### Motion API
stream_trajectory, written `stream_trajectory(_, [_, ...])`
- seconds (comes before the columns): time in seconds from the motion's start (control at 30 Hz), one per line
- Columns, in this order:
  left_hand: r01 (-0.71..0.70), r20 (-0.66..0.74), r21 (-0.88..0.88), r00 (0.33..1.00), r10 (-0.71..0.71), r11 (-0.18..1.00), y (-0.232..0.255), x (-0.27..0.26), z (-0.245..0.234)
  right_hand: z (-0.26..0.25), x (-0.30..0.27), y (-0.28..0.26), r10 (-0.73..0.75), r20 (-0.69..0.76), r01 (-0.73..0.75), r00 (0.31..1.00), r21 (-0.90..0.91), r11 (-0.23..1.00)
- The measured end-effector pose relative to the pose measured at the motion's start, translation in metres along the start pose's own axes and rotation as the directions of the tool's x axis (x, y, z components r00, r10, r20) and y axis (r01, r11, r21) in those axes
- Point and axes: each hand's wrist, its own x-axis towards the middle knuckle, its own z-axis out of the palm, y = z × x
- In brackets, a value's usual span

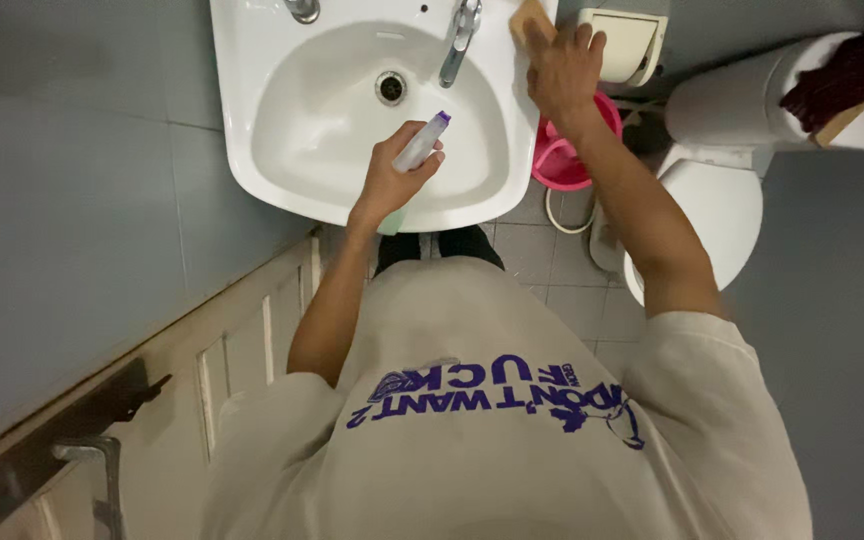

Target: The person sprays liquid from a cleaning bottle onto a white porcelain sink and scrubs the basin and faucet area with a sponge.

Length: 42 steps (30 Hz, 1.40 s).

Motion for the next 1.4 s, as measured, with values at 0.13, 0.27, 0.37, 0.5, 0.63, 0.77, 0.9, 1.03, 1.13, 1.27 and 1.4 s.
stream_trajectory(0.13, [0.015, -0.019, 0.011, 1.000, -0.015, 1.000, 0.002, -0.001, -0.001, 0.008, 0.001, 0.002, 0.024, -0.005, -0.024, 1.000, 0.000, 1.000])
stream_trajectory(0.27, [0.088, 0.001, 0.026, 0.996, -0.088, 0.996, 0.003, -0.001, -0.001, 0.014, -0.019, -0.007, 0.041, 0.078, -0.041, 0.996, 0.000, 0.999])
stream_trajectory(0.37, [0.057, 0.007, 0.022, 0.998, -0.057, 0.998, 0.003, 0.001, 0.002, 0.006, -0.039, -0.015, 0.019, 0.184, -0.022, 0.983, 0.014, 1.000])
stream_trajectory(0.5, [0.042, 0.006, 0.008, 0.999, -0.042, 0.999, 0.000, 0.000, 0.004, 0.002, -0.050, -0.022, 0.013, 0.329, -0.050, 0.944, 0.105, 0.993])
stream_trajectory(0.63, [0.074, 0.011, 0.028, 0.997, -0.074, 0.997, -0.004, -0.001, 0.003, 0.015, -0.039, -0.019, 0.036, 0.199, -0.037, 0.979, 0.001, 0.999])
stream_trajectory(0.77, [0.079, -0.007, 0.030, 0.997, -0.079, 0.996, -0.005, -0.010, 0.002, 0.024, -0.028, -0.028, 0.100, 0.248, -0.104, 0.964, 0.000, 0.995])
stream_trajectory(0.9, [0.075, -0.051, 0.015, 0.996, -0.074, 0.997, -0.004, -0.012, 0.000, 0.014, -0.033, -0.042, 0.138, 0.183, -0.145, 0.973, 0.029, 0.989])
stream_trajectory(1.03, [0.096, -0.087, 0.065, 0.992, -0.090, 0.993, -0.009, -0.011, -0.003, -0.004, -0.048, -0.045, 0.157, 0.457, -0.282, 0.876, 0.218, 0.934])
stream_trajectory(1.13, [0.104, -0.139, 0.153, 0.987, -0.083, 0.983, -0.015, -0.010, -0.008, -0.007, -0.055, -0.050, 0.183, 0.446, -0.364, 0.876, 0.361, 0.859])
stream_trajectory(1.27, [0.099, -0.152, 0.253, 0.987, -0.061, 0.962, -0.026, -0.006, -0.015, -0.016, -0.070, -0.056, 0.270, 0.440, -0.511, 0.856, 0.646, 0.567])
stream_trajectory(1.4, [-0.021, -0.027, 0.348, 0.999, 0.032, 0.937, -0.041, 0.002, -0.022, -0.025, -0.092, -0.068, 0.335, 0.484, -0.562, 0.809, 0.803, 0.196])
